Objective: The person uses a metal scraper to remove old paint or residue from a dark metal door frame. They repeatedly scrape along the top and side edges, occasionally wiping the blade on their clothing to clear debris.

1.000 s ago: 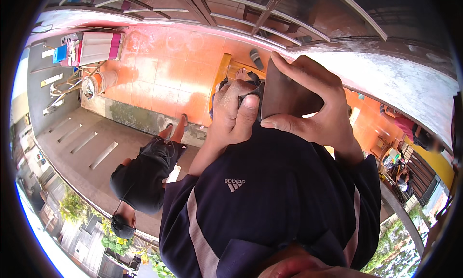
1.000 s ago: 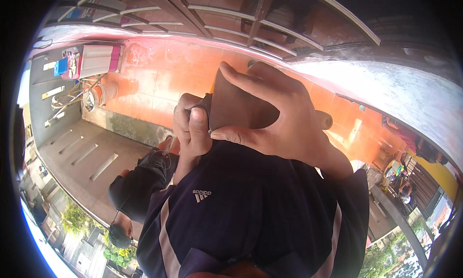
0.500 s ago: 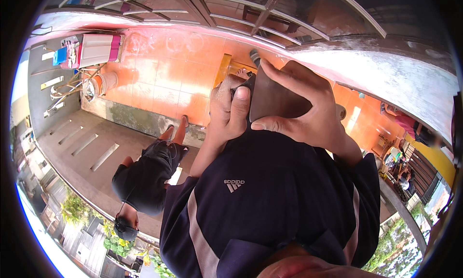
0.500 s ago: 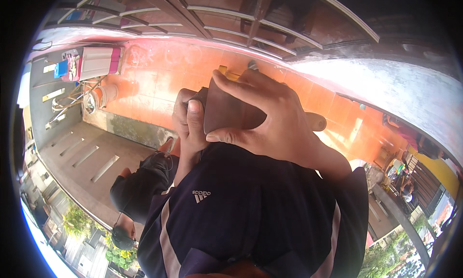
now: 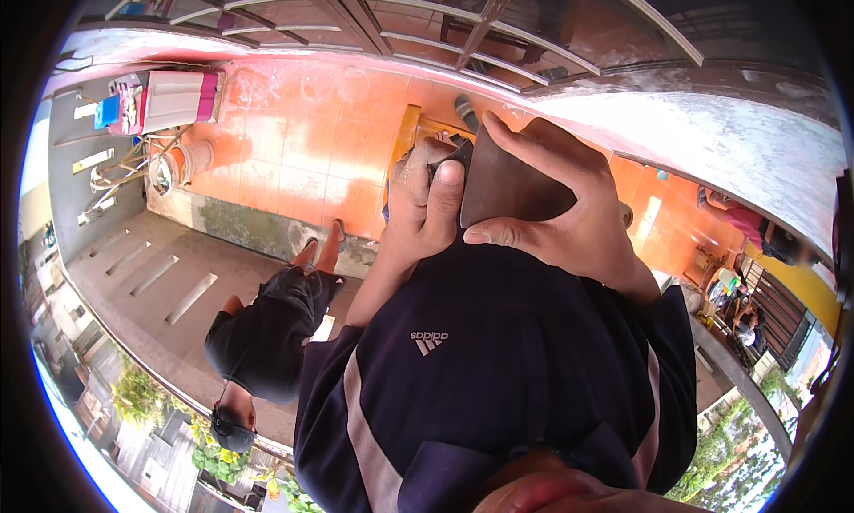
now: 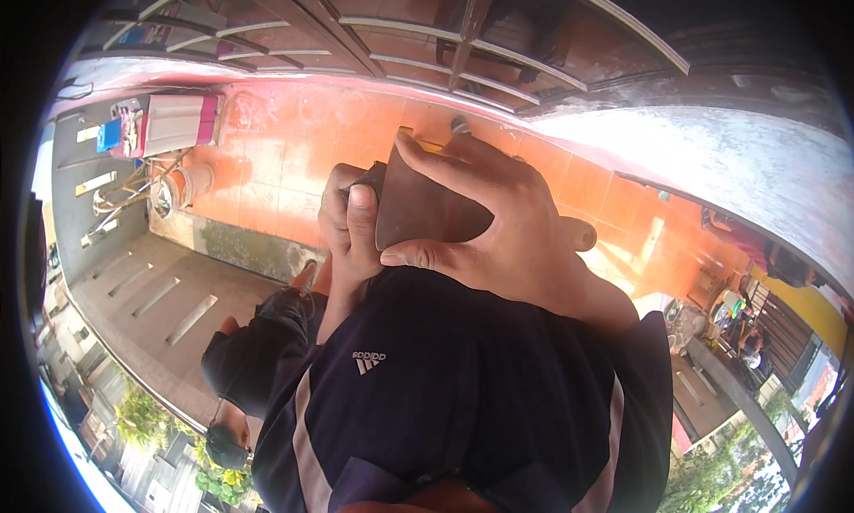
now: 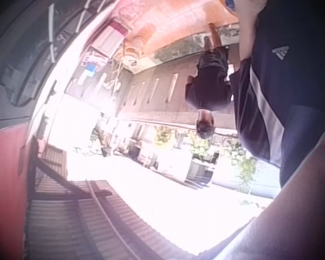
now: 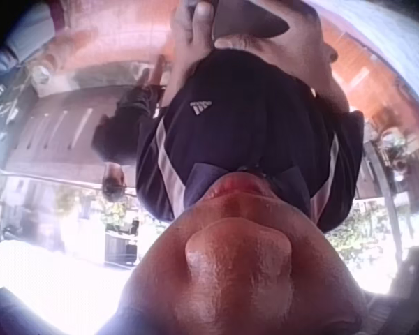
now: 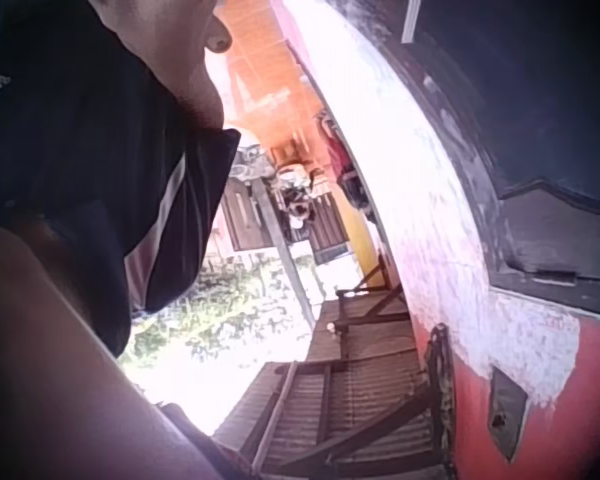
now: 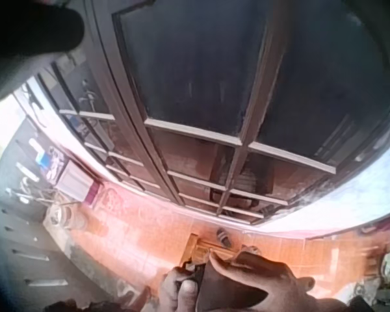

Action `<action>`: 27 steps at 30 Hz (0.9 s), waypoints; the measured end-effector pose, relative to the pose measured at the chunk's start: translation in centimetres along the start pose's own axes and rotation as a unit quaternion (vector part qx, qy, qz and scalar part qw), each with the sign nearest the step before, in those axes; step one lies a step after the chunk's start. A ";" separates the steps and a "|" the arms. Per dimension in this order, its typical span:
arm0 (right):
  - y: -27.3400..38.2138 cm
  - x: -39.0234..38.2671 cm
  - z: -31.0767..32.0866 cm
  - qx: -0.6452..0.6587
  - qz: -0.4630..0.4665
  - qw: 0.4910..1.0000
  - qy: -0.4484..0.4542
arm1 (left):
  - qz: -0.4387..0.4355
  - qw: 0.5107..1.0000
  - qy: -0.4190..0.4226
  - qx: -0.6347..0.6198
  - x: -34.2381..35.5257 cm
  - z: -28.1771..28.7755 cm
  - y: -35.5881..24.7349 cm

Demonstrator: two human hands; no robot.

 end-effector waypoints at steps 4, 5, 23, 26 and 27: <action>0.2 -0.5 -1.1 0.002 -0.004 0.999 0.035 | -0.015 1.000 -0.013 0.007 -0.1 0.5 0.7; 0.1 -0.4 -1.2 -0.002 -0.008 0.999 0.036 | -0.006 1.000 -0.019 -0.003 0.0 0.7 1.0; -1.0 1.6 -1.1 0.048 -0.019 0.998 0.046 | 0.056 0.997 -0.030 -0.039 -0.2 0.8 1.6; -2.2 1.5 -0.1 0.056 -0.070 0.996 -0.015 | -0.027 0.999 0.024 0.019 -0.4 -0.1 0.7; -2.6 1.4 0.0 0.071 -0.082 0.994 -0.019 | -0.030 0.998 0.032 0.040 -0.4 -0.3 0.8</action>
Point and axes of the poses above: each hand's wrist, its own x-axis towards the middle knuckle, its own z-axis out of the back of the hand, y = z × x, the point moved 8 cm from there along x, towards the middle knuckle, and after that the axes turned 9 degrees about -x, right-handed, at the moved point
